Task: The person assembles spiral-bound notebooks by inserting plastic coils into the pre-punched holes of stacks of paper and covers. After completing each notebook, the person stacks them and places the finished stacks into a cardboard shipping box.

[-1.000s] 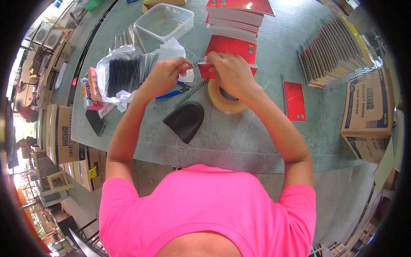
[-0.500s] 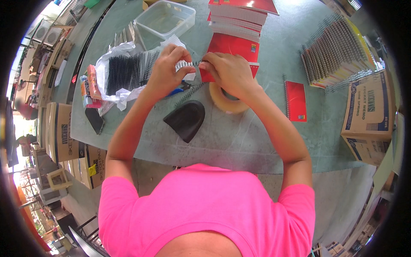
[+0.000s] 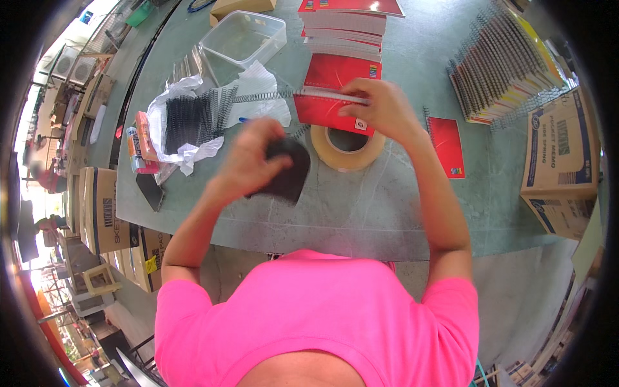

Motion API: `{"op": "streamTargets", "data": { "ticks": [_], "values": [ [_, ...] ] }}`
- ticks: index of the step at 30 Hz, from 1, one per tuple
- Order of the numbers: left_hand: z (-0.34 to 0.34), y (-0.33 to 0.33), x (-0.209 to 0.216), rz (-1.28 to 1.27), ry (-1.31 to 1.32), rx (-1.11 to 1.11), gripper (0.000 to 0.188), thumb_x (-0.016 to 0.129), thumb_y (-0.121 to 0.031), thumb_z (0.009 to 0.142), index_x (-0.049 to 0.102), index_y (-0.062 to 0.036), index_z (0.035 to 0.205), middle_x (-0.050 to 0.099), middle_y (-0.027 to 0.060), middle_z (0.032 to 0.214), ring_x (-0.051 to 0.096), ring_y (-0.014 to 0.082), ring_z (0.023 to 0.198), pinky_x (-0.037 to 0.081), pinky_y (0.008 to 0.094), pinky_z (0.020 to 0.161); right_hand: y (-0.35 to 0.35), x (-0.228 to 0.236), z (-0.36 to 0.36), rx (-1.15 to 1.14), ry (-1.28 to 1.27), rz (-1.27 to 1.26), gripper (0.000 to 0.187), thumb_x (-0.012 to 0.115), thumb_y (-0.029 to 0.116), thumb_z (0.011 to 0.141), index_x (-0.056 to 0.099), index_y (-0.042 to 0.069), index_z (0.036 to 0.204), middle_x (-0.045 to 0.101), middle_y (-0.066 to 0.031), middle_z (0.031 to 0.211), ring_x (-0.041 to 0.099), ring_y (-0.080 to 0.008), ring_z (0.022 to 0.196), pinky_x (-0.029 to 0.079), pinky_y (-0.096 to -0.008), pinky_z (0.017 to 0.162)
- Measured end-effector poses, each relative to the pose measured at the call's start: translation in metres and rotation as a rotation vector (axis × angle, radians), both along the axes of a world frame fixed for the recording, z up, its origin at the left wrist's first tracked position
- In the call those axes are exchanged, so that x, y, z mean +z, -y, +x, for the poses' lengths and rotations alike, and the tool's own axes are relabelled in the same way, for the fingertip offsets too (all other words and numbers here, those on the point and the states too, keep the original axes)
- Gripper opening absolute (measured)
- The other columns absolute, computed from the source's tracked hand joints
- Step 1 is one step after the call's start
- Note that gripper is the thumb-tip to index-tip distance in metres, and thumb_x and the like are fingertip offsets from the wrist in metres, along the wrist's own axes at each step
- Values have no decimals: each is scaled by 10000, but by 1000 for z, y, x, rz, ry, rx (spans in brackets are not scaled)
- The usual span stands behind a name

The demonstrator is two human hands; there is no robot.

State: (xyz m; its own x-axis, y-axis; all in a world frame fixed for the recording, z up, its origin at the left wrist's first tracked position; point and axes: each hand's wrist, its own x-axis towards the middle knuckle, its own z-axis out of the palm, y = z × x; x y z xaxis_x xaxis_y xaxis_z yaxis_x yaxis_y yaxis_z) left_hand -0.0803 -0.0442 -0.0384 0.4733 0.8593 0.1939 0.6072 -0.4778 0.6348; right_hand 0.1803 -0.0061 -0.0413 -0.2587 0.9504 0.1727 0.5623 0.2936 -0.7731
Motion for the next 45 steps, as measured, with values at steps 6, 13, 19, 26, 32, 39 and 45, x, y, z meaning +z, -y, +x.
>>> {"op": "streamTargets", "data": {
  "ticks": [6, 13, 19, 26, 32, 39, 45],
  "values": [
    [17, -35, 23, 480, -108, 70, 284, 706, -49, 691, 606, -52, 957, 627, 98, 883, 609, 236, 802, 477, 305, 719, 14, -25, -3, -90, -640, -252, 233, 697, 52, 764, 667, 16, 993, 655, -8, 872, 568, -65, 757, 481, -225, 688],
    [25, -30, 33, 551, 70, 136, 280, 698, -30, 692, 649, -92, 960, 598, 117, 878, 588, 257, 784, 472, 299, 701, 14, -40, -2, -19, -639, -200, 227, 702, 58, 762, 675, 23, 984, 660, -8, 873, 565, -50, 746, 478, -198, 670],
    [18, -22, 68, 746, 179, 219, 293, 712, 8, 682, 645, -50, 961, 595, 68, 882, 586, 164, 782, 465, 269, 681, 6, -14, 5, -150, -483, -231, 197, 706, 54, 761, 678, 19, 953, 654, -3, 839, 563, -49, 755, 482, -207, 667],
    [34, -19, 22, 426, -93, 155, 289, 717, -40, 669, 648, -68, 948, 605, 74, 860, 596, 219, 768, 469, 304, 680, 16, -34, -2, -121, -620, -232, 203, 722, 82, 753, 681, 21, 942, 651, 1, 828, 561, -46, 749, 478, -213, 667],
    [26, -32, 39, 611, 226, 281, 254, 699, -75, 692, 659, -98, 941, 589, 104, 834, 585, 259, 768, 467, 327, 694, 15, -44, 0, -125, -600, -196, 209, 723, 124, 762, 684, 32, 945, 644, 2, 819, 555, -49, 737, 465, -208, 662],
    [31, -40, 25, 547, 198, 108, 247, 663, -101, 709, 651, -115, 955, 576, 107, 861, 590, 293, 802, 490, 360, 686, 19, -47, 2, -115, -641, -208, 183, 697, 79, 774, 683, 20, 947, 661, -1, 837, 575, -57, 772, 476, -216, 706],
    [45, -28, 19, 421, 70, -55, 255, 671, -65, 717, 650, -92, 970, 599, 109, 880, 591, 276, 805, 483, 344, 713, 16, -36, 1, -114, -567, -233, 190, 694, 81, 778, 680, 17, 957, 654, 3, 828, 567, -54, 759, 472, -219, 692]
  ]
}}
